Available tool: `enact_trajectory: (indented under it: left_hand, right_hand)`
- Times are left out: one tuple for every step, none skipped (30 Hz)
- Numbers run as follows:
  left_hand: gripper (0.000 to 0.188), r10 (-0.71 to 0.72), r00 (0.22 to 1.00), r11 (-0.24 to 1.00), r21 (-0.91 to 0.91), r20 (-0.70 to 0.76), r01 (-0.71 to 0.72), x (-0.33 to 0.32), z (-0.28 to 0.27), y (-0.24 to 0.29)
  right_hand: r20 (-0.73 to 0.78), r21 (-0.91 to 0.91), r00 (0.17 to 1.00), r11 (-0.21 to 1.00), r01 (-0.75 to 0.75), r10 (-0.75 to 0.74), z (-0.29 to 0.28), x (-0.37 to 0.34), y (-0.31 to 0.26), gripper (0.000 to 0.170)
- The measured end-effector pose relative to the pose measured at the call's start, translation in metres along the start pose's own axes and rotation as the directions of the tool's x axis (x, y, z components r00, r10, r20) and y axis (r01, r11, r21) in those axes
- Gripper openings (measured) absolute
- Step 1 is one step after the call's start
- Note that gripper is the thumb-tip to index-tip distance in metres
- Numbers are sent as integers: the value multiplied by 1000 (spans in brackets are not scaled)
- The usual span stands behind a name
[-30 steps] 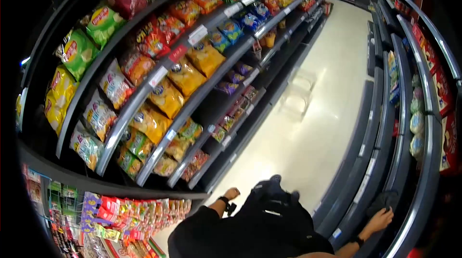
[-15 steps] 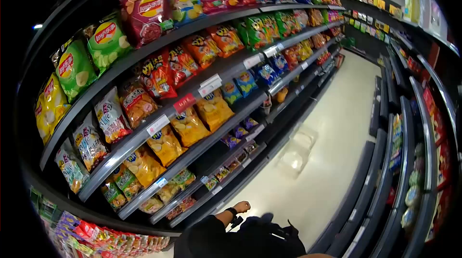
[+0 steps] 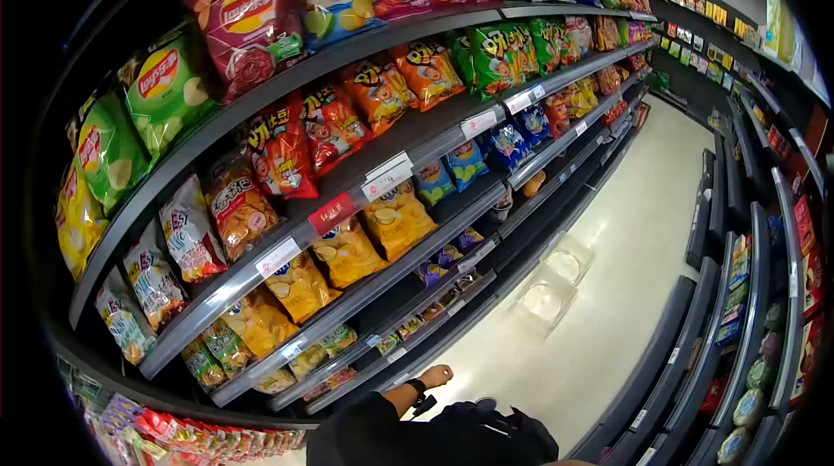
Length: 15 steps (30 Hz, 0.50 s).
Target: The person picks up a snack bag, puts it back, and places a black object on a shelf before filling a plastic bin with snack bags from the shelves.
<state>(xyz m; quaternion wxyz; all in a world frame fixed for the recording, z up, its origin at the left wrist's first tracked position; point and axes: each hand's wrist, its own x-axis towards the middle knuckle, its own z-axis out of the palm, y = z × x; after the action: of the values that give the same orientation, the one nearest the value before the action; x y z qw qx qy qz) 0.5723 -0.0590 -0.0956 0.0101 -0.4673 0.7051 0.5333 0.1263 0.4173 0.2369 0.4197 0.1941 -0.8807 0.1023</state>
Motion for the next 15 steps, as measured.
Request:
enact_trajectory:
  left_hand:
    - [27, -9, 1000, 1000, 24, -4, 10, 0, -1, 2]
    - [32, -44, 999, 999, -12, -7, 44, -1, -2, 8]
    - [32, -48, 999, 999, -1, -15, 48, 3, -2, 10]
    - [32, -52, 998, 999, 4, -25, 52, 6, 0, 13]
    - [31, -58, 998, 998, -17, -36, 58, 7, 0, 15]
    - [31, -65, 997, 997, -39, -52, 63, 8, -4, 20]
    - [31, -72, 995, 996, -67, -74, 67, 8, -5, 25]
    - [31, -91, 990, 994, -65, -110, 84, 7, -4, 26]
    - [31, -109, 983, 993, -67, -149, 100, 5, -4, 27]
    - [31, -129, 974, 990, -72, -185, 118, 3, -2, 28]
    - [32, -172, 963, 984, -85, -209, 158, -7, -2, 35]
    - [33, -209, 954, 976, -107, -214, 189, -12, 3, 34]
    - [33, -206, 940, 978, -94, -271, 187, -20, 11, 33]
    - [33, -200, 924, 980, -78, -327, 185, -25, 21, 26]
    - [31, -246, 924, 968, -121, -293, 220, -34, 28, 29]
  right_hand:
    - [65, 139, 997, 989, 42, -51, 29, 28, -3, 36]
    - [96, 247, 988, 965, 90, -117, 52, 64, -6, 35]
    - [80, 321, 979, 935, 152, -187, 62, 108, -14, 34]
    - [17, 341, 963, 907, 249, -271, 67, 155, -23, 34]
    - [-188, 352, 912, 841, 410, -366, 53, 218, -47, 33]
    - [-264, 161, 839, 836, 525, -476, 25, 274, -62, 36]
    - [-297, 108, 805, 819, 563, -514, 14, 314, -73, 36]
    - [-303, 108, 793, 808, 579, -528, 12, 340, -78, 36]
    - [-309, 122, 791, 802, 584, -529, 12, 365, -83, 35]
    - [-306, 138, 787, 793, 593, -536, 16, 384, -88, 35]
    - [-301, 166, 793, 790, 590, -529, 26, 398, -91, 35]
    - [-301, 194, 796, 783, 591, -526, 37, 412, -91, 35]
    - [-300, 219, 802, 781, 585, -517, 51, 424, -90, 35]
    - [-295, 236, 802, 774, 588, -519, 59, 435, -92, 34]
    - [-290, 256, 805, 768, 587, -518, 69, 446, -94, 34]
